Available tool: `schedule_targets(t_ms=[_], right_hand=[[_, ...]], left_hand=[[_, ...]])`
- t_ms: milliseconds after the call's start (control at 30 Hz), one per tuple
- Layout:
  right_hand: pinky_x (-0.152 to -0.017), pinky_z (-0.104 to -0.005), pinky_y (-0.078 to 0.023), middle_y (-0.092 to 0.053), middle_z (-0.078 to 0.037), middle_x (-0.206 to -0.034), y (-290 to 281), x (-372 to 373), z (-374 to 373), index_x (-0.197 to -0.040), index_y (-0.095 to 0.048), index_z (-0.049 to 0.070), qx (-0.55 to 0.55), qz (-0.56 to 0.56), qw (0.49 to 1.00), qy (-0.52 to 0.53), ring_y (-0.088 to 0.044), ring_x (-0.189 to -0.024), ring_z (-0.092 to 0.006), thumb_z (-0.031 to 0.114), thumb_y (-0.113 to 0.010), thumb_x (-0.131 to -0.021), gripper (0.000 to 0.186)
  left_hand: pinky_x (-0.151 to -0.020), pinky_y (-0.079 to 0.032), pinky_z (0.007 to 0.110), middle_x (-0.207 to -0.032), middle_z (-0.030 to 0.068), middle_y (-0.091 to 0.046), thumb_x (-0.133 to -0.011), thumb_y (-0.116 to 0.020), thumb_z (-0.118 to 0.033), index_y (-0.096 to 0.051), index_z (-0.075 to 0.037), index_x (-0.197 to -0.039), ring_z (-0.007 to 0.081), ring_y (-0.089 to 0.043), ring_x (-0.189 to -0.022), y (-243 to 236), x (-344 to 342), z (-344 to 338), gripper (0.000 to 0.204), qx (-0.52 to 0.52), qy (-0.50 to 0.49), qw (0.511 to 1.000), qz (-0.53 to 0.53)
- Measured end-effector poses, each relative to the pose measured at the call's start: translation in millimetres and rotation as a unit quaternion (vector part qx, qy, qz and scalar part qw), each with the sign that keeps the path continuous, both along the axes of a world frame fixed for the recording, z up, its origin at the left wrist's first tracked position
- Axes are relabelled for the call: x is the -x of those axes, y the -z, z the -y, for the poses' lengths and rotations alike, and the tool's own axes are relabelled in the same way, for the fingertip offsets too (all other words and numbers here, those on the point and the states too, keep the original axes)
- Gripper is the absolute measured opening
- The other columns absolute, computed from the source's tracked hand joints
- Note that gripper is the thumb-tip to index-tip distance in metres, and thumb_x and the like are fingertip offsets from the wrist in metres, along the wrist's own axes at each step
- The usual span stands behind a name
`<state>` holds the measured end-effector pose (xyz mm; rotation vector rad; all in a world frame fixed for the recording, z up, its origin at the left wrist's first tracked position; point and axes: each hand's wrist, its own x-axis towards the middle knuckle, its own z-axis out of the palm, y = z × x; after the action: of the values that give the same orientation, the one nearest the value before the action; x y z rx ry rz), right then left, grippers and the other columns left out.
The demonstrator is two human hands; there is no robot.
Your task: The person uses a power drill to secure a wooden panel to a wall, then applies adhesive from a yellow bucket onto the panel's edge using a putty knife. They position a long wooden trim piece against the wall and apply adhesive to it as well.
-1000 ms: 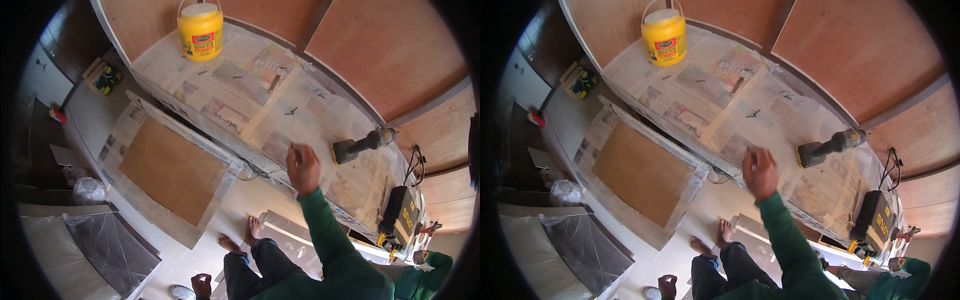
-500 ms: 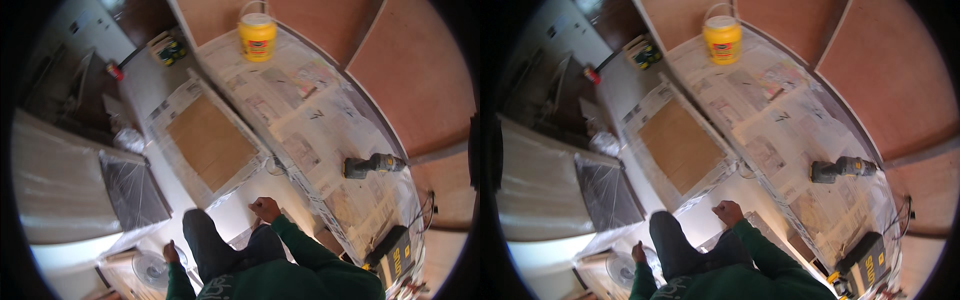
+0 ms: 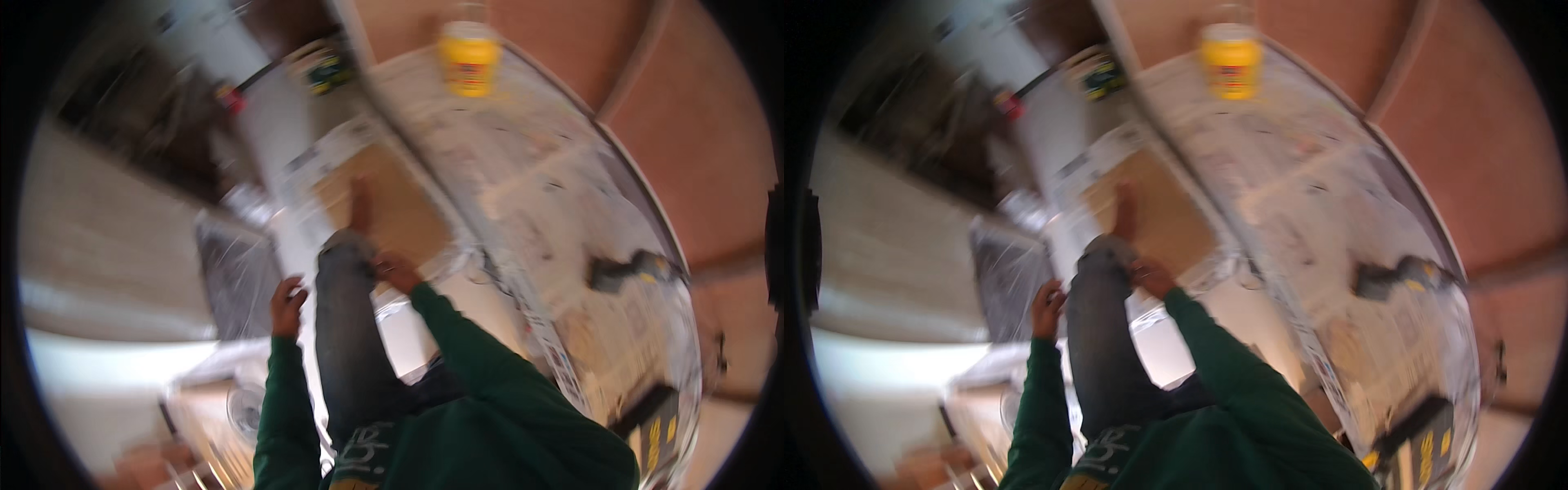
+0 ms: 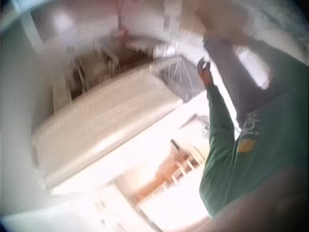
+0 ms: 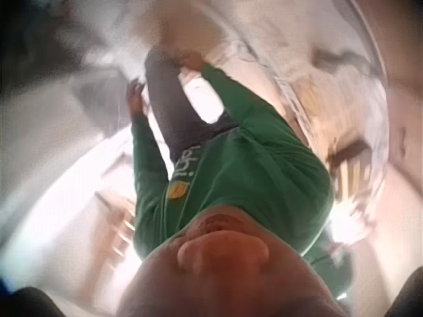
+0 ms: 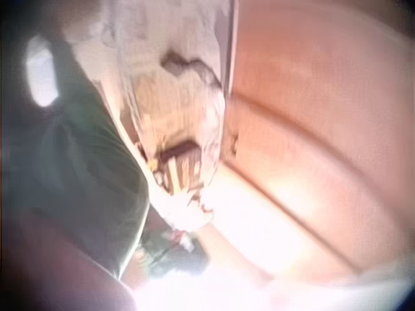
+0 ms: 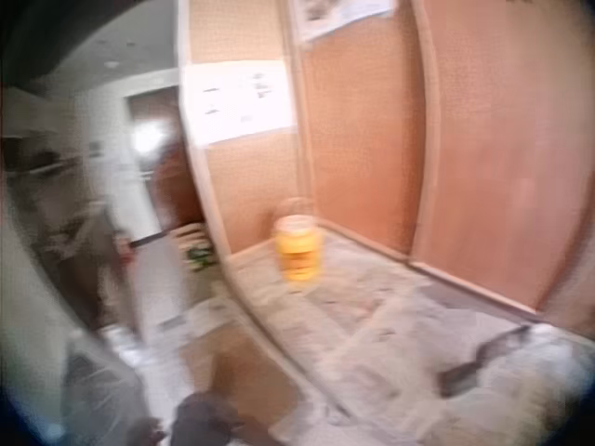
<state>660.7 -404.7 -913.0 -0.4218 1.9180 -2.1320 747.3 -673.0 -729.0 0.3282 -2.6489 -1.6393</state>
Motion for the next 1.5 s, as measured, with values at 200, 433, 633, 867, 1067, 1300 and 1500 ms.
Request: schedule_targets(t_ms=[200, 433, 633, 867, 1067, 1300, 1500], right_hand=[[-0.084, -0.0485, -0.053, -0.071, -0.02, -0.089, 39, 8, -21, -0.096, -0.075, 0.003, -0.232, 0.009, 0.966, 0.111, -0.068, -0.087, -0.0377, 0.037, -0.081, -0.067, 0.045], [-0.08, -0.0502, -0.054, -0.07, -0.023, -0.09, -35, 6, -1, -0.092, -0.073, 0.003, -0.221, 0.1, 0.937, 0.251, -0.069, -0.085, -0.0421, 0.027, -0.07, -0.071, 0.032], [-0.08, -0.0504, -0.054, -0.072, -0.023, -0.095, -59, 1, -20, -0.093, -0.074, 0.006, -0.255, 0.009, 0.957, 0.14, -0.069, -0.086, -0.0408, 0.029, -0.069, -0.076, 0.029], [-0.084, -0.042, -0.053, -0.07, -0.013, -0.096, -67, -43, -53, -0.097, -0.072, 0.005, -0.069, -0.062, 0.993, 0.065, -0.067, -0.091, -0.0284, 0.025, -0.07, -0.082, 0.025], [-0.093, -0.0343, -0.05, -0.071, -0.008, -0.103, -78, -33, -74, -0.11, -0.07, 0.0, 0.185, 0.27, 0.945, 0.018, -0.067, -0.099, -0.0196, 0.018, -0.065, -0.09, 0.027], [-0.085, -0.0307, -0.047, -0.07, -0.005, -0.101, -75, 1, -33, -0.114, -0.069, 0.0, 0.1, 0.278, 0.955, 0.035, -0.062, -0.095, -0.0176, 0.021, -0.07, -0.09, 0.032], [-0.083, -0.0295, -0.046, -0.067, -0.003, -0.094, -55, -6, -31, -0.107, -0.07, 0.003, 0.063, 0.274, 0.958, 0.058, -0.059, -0.089, -0.0139, 0.024, -0.072, -0.092, 0.026]], left_hand=[[-0.069, -0.045, 0.031, -0.104, 0.0031, -0.065, -0.09, -0.071, -0.024, -0.069, -0.01, -0.113, 0.0157, -0.057, -0.084, 28, 85, -84, 0.028, 0.042, 0.113, 0.992, 0.028], [-0.071, -0.047, 0.036, -0.104, 0.008, -0.067, -0.09, -0.07, -0.024, -0.07, -0.006, -0.109, 0.0215, -0.057, -0.084, 14, 86, -111, 0.026, 0.03, 0.066, 0.996, 0.043], [-0.073, -0.049, 0.04, -0.104, 0.0122, -0.068, -0.091, -0.07, -0.023, -0.071, -0.003, -0.106, 0.0265, -0.058, -0.084, -12, 86, -111, 0.025, -0.034, 0.042, 0.998, 0.043], [-0.071, -0.049, 0.035, -0.095, 0.0072, -0.064, -0.091, -0.07, -0.031, -0.063, -0.003, -0.114, 0.0186, -0.057, -0.08, -58, 82, -59, 0.037, 0.107, 0.093, 0.966, 0.218], [-0.065, -0.039, 0.024, -0.091, -0.0057, -0.06, -0.091, -0.069, -0.04, -0.068, -0.015, -0.113, 0.0065, -0.047, -0.075, 5, 74, -23, 0.034, -0.216, 0.039, 0.953, 0.207], [-0.066, -0.038, 0.024, -0.094, -0.0061, -0.066, -0.091, -0.069, -0.038, -0.073, -0.014, -0.107, 0.0057, -0.049, -0.077, 42, 98, -22, 0.029, -0.059, 0.063, 0.977, 0.196], [-0.065, -0.038, 0.022, -0.092, -0.0084, -0.067, -0.093, -0.069, -0.026, -0.072, -0.014, -0.104, 0.0039, -0.049, -0.075, 35, 84, -13, 0.017, -0.078, 0.126, 0.971, 0.186]])
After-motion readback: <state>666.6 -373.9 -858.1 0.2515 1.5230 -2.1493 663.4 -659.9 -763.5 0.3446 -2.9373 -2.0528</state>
